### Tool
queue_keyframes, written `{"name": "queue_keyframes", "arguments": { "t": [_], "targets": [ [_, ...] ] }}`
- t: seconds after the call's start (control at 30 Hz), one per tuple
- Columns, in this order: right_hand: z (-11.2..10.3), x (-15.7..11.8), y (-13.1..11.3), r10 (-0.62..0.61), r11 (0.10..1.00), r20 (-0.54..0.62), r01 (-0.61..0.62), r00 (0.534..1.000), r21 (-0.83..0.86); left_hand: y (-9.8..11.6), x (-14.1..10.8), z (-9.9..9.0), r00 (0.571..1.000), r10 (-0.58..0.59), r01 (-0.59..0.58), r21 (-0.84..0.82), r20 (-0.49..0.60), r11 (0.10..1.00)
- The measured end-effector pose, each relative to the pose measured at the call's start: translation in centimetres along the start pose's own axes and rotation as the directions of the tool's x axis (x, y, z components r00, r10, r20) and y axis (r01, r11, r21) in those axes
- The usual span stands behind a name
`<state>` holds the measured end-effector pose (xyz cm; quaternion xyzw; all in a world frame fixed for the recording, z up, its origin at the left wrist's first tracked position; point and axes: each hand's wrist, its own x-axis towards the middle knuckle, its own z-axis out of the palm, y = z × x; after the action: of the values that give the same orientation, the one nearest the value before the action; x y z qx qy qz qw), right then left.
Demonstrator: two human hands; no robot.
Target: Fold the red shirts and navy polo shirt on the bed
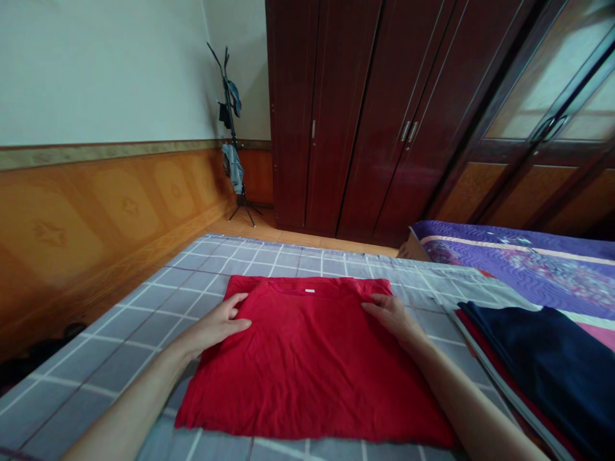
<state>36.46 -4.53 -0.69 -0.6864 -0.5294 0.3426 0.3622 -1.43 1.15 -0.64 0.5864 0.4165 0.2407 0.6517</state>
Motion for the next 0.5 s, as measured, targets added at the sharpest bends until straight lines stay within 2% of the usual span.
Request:
{"name": "queue_keyframes", "arguments": {
  "t": [0.1,0.27,0.37,0.5],
  "targets": [
    [0.3,0.4,0.4,-0.039,0.996,-0.037,0.036,0.999,-0.078,0.6,-0.7,-0.1,0.995,-0.066,0.066,0.012,0.069,0.998],
    [0.6,0.6,0.8,-0.100,0.978,-0.080,0.083,0.992,-0.191,1.2,-1.8,-0.1,0.989,-0.126,0.118,0.095,0.075,0.988],
    [0.4,0.6,0.7,-0.101,0.967,-0.063,0.083,0.993,-0.240,0.7,-3.1,-0.1,0.988,-0.151,0.146,0.127,0.030,0.981],
    [-0.3,0.3,0.1,-0.083,0.945,-0.059,0.060,0.995,-0.322,-0.9,-5.9,-0.2,0.986,-0.145,0.162,0.253,-0.083,0.954]
  ]
}}
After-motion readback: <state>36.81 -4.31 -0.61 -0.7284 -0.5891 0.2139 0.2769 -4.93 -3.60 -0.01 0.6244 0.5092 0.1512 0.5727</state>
